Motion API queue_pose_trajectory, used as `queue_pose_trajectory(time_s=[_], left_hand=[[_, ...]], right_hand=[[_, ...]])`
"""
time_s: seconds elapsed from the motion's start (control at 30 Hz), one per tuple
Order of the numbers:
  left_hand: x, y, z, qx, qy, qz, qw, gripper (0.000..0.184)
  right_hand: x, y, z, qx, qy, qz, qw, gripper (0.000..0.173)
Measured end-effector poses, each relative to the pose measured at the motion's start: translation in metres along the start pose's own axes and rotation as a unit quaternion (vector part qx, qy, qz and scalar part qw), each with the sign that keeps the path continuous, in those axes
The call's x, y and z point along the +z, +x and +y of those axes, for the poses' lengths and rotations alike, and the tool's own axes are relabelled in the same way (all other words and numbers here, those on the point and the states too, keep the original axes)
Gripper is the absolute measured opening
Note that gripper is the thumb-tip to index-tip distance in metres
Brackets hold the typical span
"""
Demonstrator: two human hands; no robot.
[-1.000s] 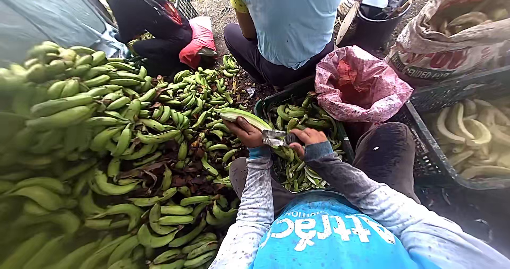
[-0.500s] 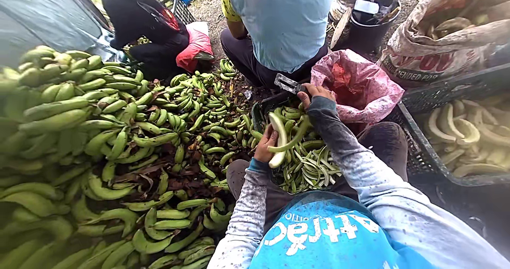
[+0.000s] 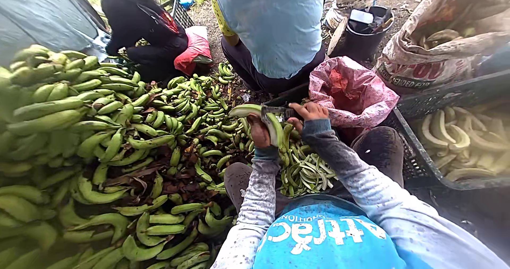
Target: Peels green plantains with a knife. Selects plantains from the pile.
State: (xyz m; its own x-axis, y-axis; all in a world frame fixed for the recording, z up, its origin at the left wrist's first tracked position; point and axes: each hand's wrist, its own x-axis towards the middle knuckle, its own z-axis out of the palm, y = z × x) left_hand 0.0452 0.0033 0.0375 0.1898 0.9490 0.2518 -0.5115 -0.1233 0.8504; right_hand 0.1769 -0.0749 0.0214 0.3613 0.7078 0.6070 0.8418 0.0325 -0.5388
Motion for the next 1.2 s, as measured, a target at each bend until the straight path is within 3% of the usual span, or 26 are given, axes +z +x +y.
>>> queue_pose_trajectory(time_s=[0.07,0.17,0.2,0.27,0.3,0.33,0.37,0.43,0.47,0.53,0.63,0.7,0.83,0.93,1.07,1.13,1.2], left_hand=[[-0.017,-0.01,0.01,-0.059,0.133,-0.155,0.977,0.046],[-0.045,-0.004,0.022,-0.161,0.294,-0.284,0.898,0.056],[-0.051,-0.001,0.026,-0.181,0.34,-0.323,0.865,0.052],[-0.052,0.002,0.029,-0.219,0.412,-0.41,0.784,0.048],[-0.05,0.0,0.026,-0.233,0.421,-0.429,0.764,0.048],[-0.049,-0.005,0.021,-0.236,0.403,-0.404,0.787,0.046],[-0.049,-0.01,0.014,-0.236,0.361,-0.335,0.838,0.044],[-0.039,-0.012,0.002,-0.238,0.198,-0.147,0.939,0.045],[-0.028,-0.01,-0.003,-0.238,0.092,-0.05,0.966,0.038],[-0.007,-0.002,-0.005,-0.253,-0.075,0.1,0.959,0.026],[0.009,0.0,0.001,-0.279,-0.099,0.202,0.933,0.029],[0.008,-0.002,0.002,-0.302,-0.095,0.191,0.929,0.03],[-0.004,-0.003,0.009,-0.313,-0.177,0.062,0.931,0.035],[-0.011,-0.001,0.021,-0.314,-0.181,0.027,0.932,0.036],[0.0,-0.012,0.026,-0.264,-0.102,0.099,0.954,0.031],[-0.005,-0.021,0.023,-0.229,-0.062,0.042,0.971,0.031],[-0.015,-0.029,0.02,-0.212,0.05,-0.054,0.974,0.033]], right_hand=[[-0.006,0.027,0.005,-0.041,-0.008,-0.006,0.999,0.046],[-0.018,0.043,0.0,-0.06,-0.025,-0.048,0.997,0.046],[-0.018,0.042,0.0,-0.043,-0.023,-0.054,0.997,0.045],[-0.025,0.038,-0.001,0.072,-0.004,-0.108,0.992,0.046],[-0.027,0.037,0.004,0.127,0.005,-0.127,0.984,0.049],[-0.028,0.034,0.01,0.157,0.01,-0.132,0.979,0.051],[-0.029,0.029,0.013,0.163,0.02,-0.139,0.977,0.052],[-0.027,0.01,0.011,0.127,0.047,-0.152,0.979,0.051],[-0.022,-0.004,0.009,0.1,0.054,-0.145,0.983,0.05],[-0.011,-0.033,0.007,0.052,0.053,-0.108,0.991,0.048],[-0.001,-0.061,0.004,0.025,0.005,-0.034,0.999,0.047],[-0.001,-0.06,0.005,0.004,-0.017,-0.001,1.0,0.047],[-0.015,-0.035,0.003,-0.014,-0.009,-0.004,1.0,0.052],[-0.008,-0.032,0.005,-0.063,-0.025,0.052,0.996,0.055],[0.004,-0.044,0.009,-0.095,-0.048,0.083,0.991,0.056],[0.004,-0.036,0.009,-0.072,-0.042,0.072,0.994,0.052],[-0.004,-0.014,0.009,-0.012,-0.027,0.002,1.0,0.048]])
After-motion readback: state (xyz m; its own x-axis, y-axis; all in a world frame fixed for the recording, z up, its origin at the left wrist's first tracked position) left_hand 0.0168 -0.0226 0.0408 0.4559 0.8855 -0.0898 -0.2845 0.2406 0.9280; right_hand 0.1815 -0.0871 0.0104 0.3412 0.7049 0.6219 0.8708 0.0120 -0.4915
